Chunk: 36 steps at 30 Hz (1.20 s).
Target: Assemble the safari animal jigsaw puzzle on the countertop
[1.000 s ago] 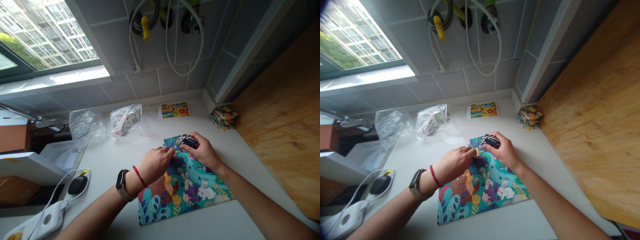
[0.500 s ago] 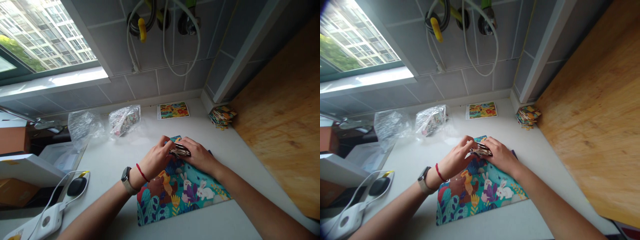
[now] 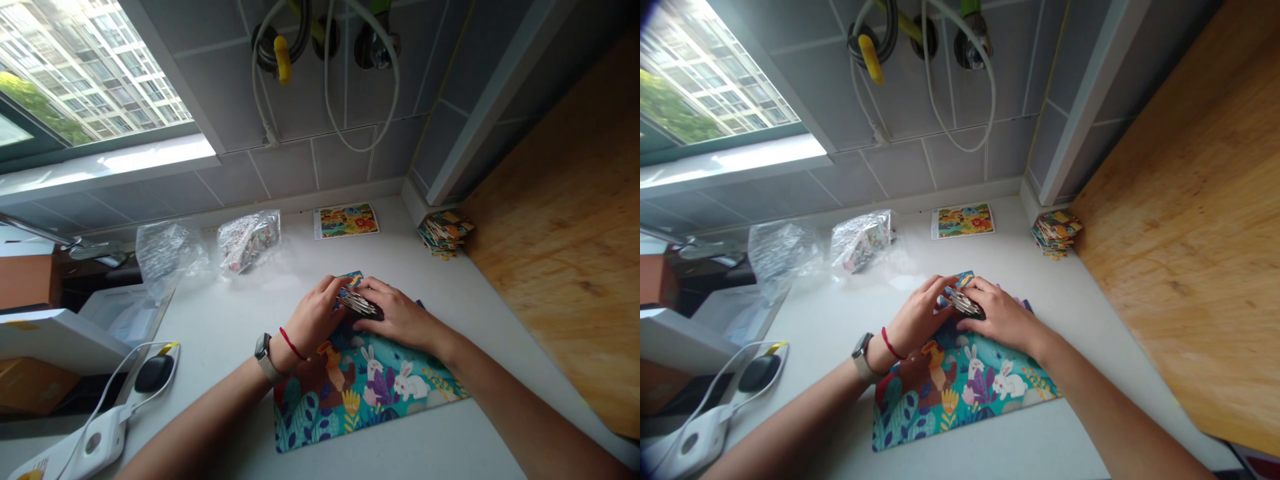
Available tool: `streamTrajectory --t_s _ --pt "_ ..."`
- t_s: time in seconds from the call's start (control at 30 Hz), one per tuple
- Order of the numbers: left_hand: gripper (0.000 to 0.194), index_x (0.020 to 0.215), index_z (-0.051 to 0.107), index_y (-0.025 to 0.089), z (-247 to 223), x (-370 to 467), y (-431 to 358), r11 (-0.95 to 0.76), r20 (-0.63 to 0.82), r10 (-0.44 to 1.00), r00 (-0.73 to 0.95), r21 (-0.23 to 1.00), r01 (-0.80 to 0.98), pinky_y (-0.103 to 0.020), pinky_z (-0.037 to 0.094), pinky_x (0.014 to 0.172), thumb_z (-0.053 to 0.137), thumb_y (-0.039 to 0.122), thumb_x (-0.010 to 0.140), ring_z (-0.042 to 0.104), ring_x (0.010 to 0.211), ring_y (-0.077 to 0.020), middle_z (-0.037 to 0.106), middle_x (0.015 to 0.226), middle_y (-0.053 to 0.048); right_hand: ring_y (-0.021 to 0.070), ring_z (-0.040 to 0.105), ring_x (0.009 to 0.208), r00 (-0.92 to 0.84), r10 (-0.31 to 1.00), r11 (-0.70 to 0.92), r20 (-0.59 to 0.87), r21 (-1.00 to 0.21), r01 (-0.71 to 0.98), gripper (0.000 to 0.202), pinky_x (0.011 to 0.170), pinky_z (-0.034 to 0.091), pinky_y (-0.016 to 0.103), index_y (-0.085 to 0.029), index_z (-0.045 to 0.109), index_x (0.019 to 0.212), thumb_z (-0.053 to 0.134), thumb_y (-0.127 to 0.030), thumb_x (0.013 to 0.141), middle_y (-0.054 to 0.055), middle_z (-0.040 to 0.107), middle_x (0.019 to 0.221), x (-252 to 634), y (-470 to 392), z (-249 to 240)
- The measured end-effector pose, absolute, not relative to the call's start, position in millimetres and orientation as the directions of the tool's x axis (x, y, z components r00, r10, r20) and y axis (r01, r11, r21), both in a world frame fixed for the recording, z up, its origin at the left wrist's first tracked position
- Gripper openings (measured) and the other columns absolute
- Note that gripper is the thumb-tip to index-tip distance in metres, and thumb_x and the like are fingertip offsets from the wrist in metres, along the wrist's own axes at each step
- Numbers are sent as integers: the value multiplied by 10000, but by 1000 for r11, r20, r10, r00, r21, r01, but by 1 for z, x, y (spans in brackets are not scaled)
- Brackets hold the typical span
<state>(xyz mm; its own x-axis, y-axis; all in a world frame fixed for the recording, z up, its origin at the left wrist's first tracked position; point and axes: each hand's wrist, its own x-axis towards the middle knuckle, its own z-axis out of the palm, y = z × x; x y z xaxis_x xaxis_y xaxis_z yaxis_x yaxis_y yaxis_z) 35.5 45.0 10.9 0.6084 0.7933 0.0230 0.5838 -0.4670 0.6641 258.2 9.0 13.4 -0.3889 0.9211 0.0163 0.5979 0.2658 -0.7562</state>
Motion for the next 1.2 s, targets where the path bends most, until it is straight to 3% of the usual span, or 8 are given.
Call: streamTrajectory --t_s 0.1,0.17,0.3,0.43,0.6,0.87,1.03,1.2 --pt "585 1444 508 275 10 34 47 -467 34 793 608 675 571 -342 614 1000 668 66 921 719 1118 -205 640 1334 -56 270 718 1113 -351 935 271 61 -761 590 281 993 562 365 -256 740 1209 771 -281 931 70 717 1205 256 8 11" --pt "691 1500 458 257 10 31 50 -500 62 790 610 641 582 -414 576 1096 775 154 895 669 1261 -262 607 1422 -99 257 721 1087 -287 951 266 113 -772 577 253 983 558 355 -256 742 1196 730 -251 944 66 726 1168 256 10 7" --pt "1064 1601 345 214 5 24 58 -554 66 770 634 563 614 -617 440 1222 937 493 762 464 1503 -432 509 1570 -211 249 717 951 -24 979 185 205 -820 541 202 883 571 349 -221 746 1056 723 -381 934 60 731 1010 261 17 2" --pt "1106 1642 285 228 -4 24 60 -605 52 701 712 573 554 -663 402 1233 922 508 783 395 1548 -459 476 1612 -223 251 731 902 159 979 64 129 -930 361 301 843 582 354 -202 740 1003 735 -486 905 65 778 974 264 21 4" --pt "1036 1603 356 243 0 25 59 -593 110 697 708 643 485 -603 462 1207 952 360 764 518 1447 -405 526 1541 -195 279 767 958 209 978 -32 1 -987 155 434 875 601 376 -184 780 1091 789 -547 852 89 834 1073 261 21 8" --pt "554 1428 548 264 4 32 56 -523 257 737 625 803 286 -350 631 988 670 75 922 723 1094 -186 625 1338 -81 297 784 1017 250 968 -20 -2 -997 70 471 931 618 402 -192 799 1100 808 -583 838 99 841 1112 259 21 10" --pt "307 1273 662 226 4 32 58 -449 302 823 481 865 225 -303 652 870 649 141 978 751 1001 -169 755 1116 -58 308 784 1034 245 969 -43 -25 -997 71 478 935 628 420 -195 789 1121 795 -590 850 105 836 1129 261 21 6" --pt "329 1264 666 214 15 29 59 -246 159 866 474 961 127 -283 650 817 729 224 942 772 985 -181 778 1072 -59 296 773 1060 192 979 23 68 -974 226 512 968 619 422 -206 719 1212 823 -519 820 102 813 1170 259 21 0"
